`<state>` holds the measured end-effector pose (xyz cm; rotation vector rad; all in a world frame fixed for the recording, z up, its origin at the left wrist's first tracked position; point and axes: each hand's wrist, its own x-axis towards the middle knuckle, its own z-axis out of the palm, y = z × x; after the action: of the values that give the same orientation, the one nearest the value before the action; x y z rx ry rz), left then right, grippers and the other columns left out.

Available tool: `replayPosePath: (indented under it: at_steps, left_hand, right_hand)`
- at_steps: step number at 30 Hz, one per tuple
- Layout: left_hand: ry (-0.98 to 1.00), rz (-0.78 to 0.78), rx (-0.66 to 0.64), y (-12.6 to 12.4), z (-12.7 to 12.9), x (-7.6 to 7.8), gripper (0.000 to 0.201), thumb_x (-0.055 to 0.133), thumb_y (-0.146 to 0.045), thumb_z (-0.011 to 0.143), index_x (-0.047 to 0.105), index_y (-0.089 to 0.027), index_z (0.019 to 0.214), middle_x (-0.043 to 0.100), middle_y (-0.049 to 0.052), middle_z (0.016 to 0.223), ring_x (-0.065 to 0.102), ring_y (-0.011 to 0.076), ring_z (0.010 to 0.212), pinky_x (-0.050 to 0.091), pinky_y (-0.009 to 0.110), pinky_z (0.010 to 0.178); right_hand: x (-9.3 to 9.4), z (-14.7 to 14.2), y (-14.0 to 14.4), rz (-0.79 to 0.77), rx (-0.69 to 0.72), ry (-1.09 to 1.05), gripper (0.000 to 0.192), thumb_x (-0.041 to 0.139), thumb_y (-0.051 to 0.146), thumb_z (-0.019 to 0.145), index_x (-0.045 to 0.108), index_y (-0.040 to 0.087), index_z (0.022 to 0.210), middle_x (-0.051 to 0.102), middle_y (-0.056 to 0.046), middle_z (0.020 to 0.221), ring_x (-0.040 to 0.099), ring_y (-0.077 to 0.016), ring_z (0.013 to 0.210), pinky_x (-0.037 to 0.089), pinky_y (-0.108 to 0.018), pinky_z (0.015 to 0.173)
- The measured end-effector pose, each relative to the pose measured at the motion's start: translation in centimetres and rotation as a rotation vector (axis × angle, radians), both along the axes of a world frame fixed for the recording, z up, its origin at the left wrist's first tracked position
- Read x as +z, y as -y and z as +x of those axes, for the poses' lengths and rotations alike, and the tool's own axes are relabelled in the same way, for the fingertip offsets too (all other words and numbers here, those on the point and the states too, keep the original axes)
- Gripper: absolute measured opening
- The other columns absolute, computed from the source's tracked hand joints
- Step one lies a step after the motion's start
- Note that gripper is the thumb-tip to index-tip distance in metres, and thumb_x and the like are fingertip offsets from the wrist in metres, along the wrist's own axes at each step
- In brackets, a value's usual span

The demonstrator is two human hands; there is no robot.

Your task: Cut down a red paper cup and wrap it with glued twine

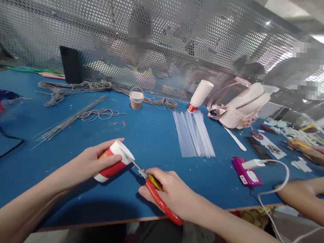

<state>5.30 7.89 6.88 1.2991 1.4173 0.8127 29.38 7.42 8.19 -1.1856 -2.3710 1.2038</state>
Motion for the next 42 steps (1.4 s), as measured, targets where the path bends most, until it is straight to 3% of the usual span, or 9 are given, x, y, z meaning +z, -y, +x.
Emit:
replayPosePath:
  at_steps: [10, 15, 20, 23, 36, 42]
  left_hand:
    - [-0.008, -0.047, -0.001, 0.00, 0.03, 0.20, 0.076, 0.063, -0.056, 0.074, 0.045, -0.019, 0.138, 0.069, 0.009, 0.112, 0.063, 0.0293, 0.101, 0.051, 0.032, 0.073]
    - [0.115, -0.072, 0.044, 0.07, 0.24, 0.32, 0.077, 0.066, -0.054, 0.073, 0.045, -0.019, 0.138, 0.067, 0.009, 0.119, 0.063, 0.0260, 0.101, 0.050, 0.030, 0.077]
    - [0.183, -0.092, 0.004, 0.11, 0.25, 0.52, 0.068, 0.067, -0.055, 0.072, 0.056, -0.019, 0.129, 0.072, 0.007, 0.104, 0.065, 0.0240, 0.088, 0.050, 0.031, 0.071]
    - [0.163, -0.076, 0.013, 0.16, 0.25, 0.54, 0.069, 0.068, -0.054, 0.072, 0.053, -0.021, 0.130, 0.072, 0.006, 0.102, 0.065, 0.0234, 0.084, 0.050, 0.031, 0.069]
    - [0.092, -0.044, -0.012, 0.30, 0.43, 0.64, 0.055, 0.065, -0.055, 0.072, 0.063, -0.022, 0.116, 0.073, 0.003, 0.091, 0.065, 0.0232, 0.079, 0.049, 0.029, 0.066]
    - [0.141, -0.067, -0.023, 0.31, 0.47, 0.62, 0.056, 0.066, -0.053, 0.073, 0.062, -0.023, 0.120, 0.073, 0.002, 0.093, 0.064, 0.0212, 0.080, 0.049, 0.028, 0.067]
  right_hand:
    - [-0.47, 0.24, 0.01, 0.025, -0.011, 0.021, 0.032, 0.052, 0.042, 0.089, 0.061, 0.013, 0.100, 0.035, 0.009, 0.054, 0.024, -0.0084, 0.051, 0.028, -0.021, 0.046]
    - [-0.62, 0.49, 0.14, 0.042, -0.014, 0.032, 0.033, 0.051, 0.042, 0.090, 0.062, 0.013, 0.101, 0.038, 0.007, 0.056, 0.025, -0.0087, 0.053, 0.029, -0.020, 0.047]
    - [-0.64, 0.67, 0.13, 0.040, 0.000, 0.012, 0.032, 0.054, 0.041, 0.088, 0.061, 0.014, 0.104, 0.043, 0.006, 0.058, 0.029, -0.0087, 0.052, 0.032, -0.020, 0.048]
    - [-0.48, 0.56, 0.08, 0.030, 0.001, 0.000, 0.033, 0.055, 0.040, 0.088, 0.061, 0.013, 0.105, 0.045, 0.006, 0.059, 0.031, -0.0081, 0.051, 0.034, -0.020, 0.049]
    - [-0.66, 0.47, 0.04, 0.044, -0.001, 0.025, 0.032, 0.053, 0.042, 0.089, 0.061, 0.014, 0.102, 0.042, 0.007, 0.056, 0.031, -0.0078, 0.050, 0.033, -0.019, 0.048]
    - [-0.79, 0.56, 0.15, 0.057, 0.011, 0.035, 0.032, 0.051, 0.041, 0.090, 0.061, 0.013, 0.099, 0.039, 0.007, 0.056, 0.026, -0.0084, 0.052, 0.030, -0.019, 0.047]
